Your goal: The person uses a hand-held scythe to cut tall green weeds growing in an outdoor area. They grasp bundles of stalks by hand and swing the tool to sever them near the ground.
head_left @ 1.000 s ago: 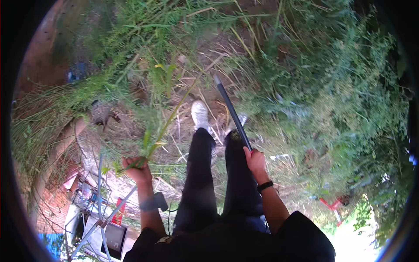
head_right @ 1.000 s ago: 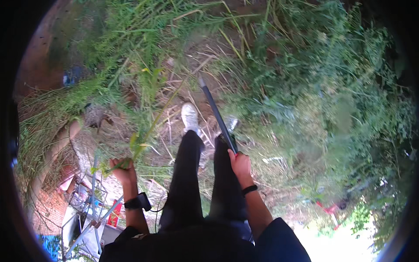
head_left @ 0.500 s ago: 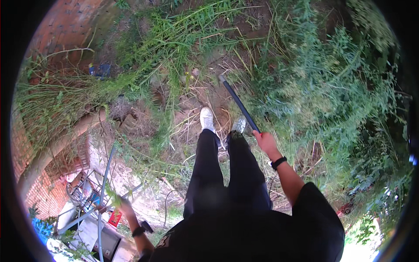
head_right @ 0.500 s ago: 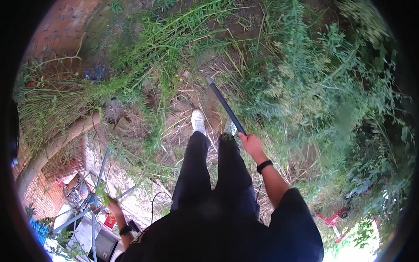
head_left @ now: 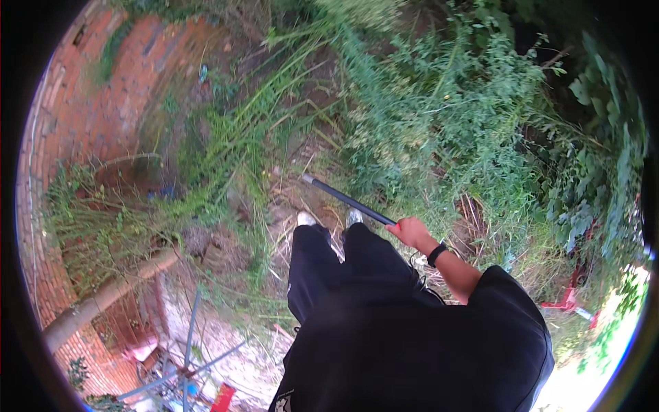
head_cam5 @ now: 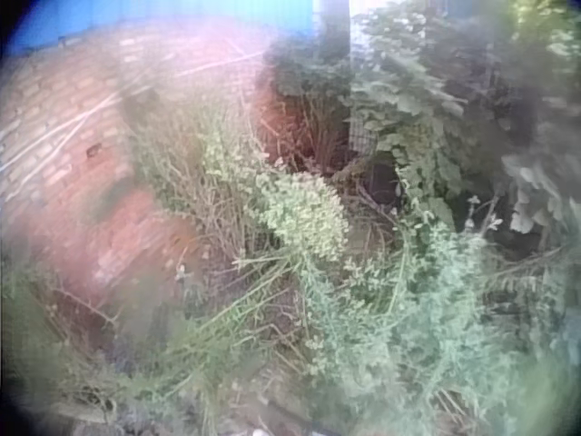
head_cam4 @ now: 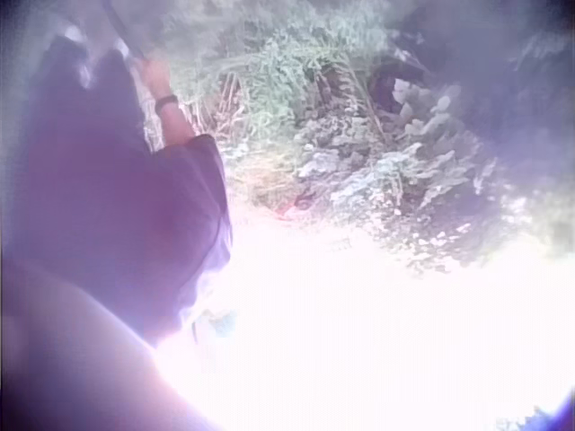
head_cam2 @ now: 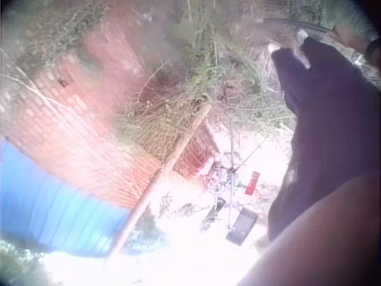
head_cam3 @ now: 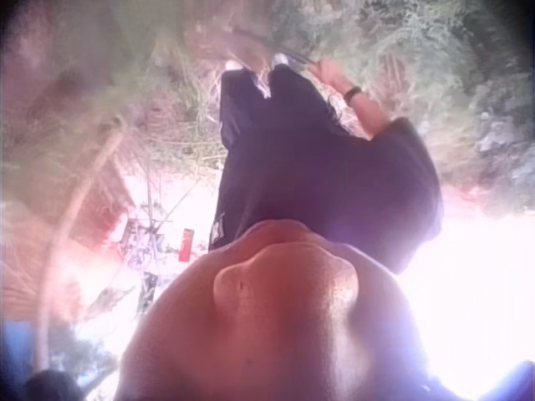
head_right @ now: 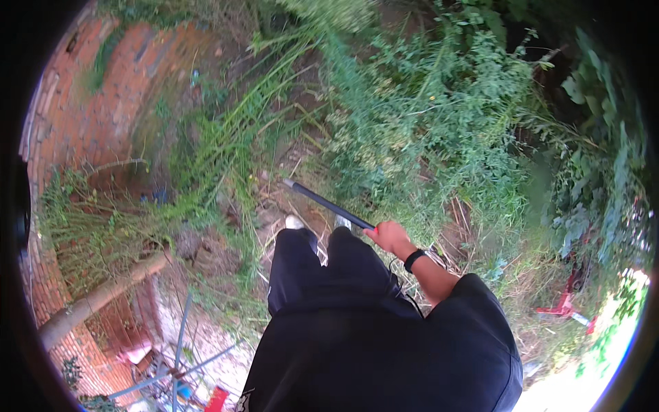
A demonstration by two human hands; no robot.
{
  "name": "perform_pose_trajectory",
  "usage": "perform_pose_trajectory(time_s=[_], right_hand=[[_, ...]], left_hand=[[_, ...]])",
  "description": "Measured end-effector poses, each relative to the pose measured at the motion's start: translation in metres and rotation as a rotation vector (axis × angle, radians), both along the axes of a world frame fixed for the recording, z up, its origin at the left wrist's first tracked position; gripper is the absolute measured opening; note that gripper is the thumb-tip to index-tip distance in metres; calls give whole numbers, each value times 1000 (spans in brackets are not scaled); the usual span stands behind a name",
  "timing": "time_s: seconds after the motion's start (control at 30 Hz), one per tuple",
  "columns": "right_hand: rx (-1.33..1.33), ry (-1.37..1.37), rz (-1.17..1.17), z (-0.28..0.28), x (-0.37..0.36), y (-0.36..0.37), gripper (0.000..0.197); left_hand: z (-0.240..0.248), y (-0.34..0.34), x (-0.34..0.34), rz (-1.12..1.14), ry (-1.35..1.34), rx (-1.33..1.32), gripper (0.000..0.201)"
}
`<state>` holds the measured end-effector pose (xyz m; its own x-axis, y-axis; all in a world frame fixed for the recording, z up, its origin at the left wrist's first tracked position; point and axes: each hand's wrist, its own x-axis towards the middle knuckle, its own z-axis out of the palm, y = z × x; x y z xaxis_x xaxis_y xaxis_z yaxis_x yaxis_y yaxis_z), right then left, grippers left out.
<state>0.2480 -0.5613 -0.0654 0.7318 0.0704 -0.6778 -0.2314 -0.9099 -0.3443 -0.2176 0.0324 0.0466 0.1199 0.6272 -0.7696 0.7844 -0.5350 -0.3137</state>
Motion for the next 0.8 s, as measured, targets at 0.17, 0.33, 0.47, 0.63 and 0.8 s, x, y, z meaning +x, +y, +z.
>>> perform_pose_trajectory(time_s=[0.17, 0.33, 0.47, 0.63, 0.8], right_hand=[[52, -225, -219, 58, -20, -37, 50], [154, -730, -396, 75, -78, -92, 15], [-58, -513, -744, 34, -130, -122, 24], [-159, -399, -1058, 43, -153, -102, 26], [-146, -394, -1124, 50, -166, -71, 28]], left_hand=[[-56, 74, 178, -360, -375, 20, 48], [-38, -32, 466, -808, -776, -70, 36], [20, -130, 599, -1009, -931, -222, 32], [77, -238, 674, -1313, -1016, -220, 32], [81, -327, 733, -1628, -1034, -430, 34]])
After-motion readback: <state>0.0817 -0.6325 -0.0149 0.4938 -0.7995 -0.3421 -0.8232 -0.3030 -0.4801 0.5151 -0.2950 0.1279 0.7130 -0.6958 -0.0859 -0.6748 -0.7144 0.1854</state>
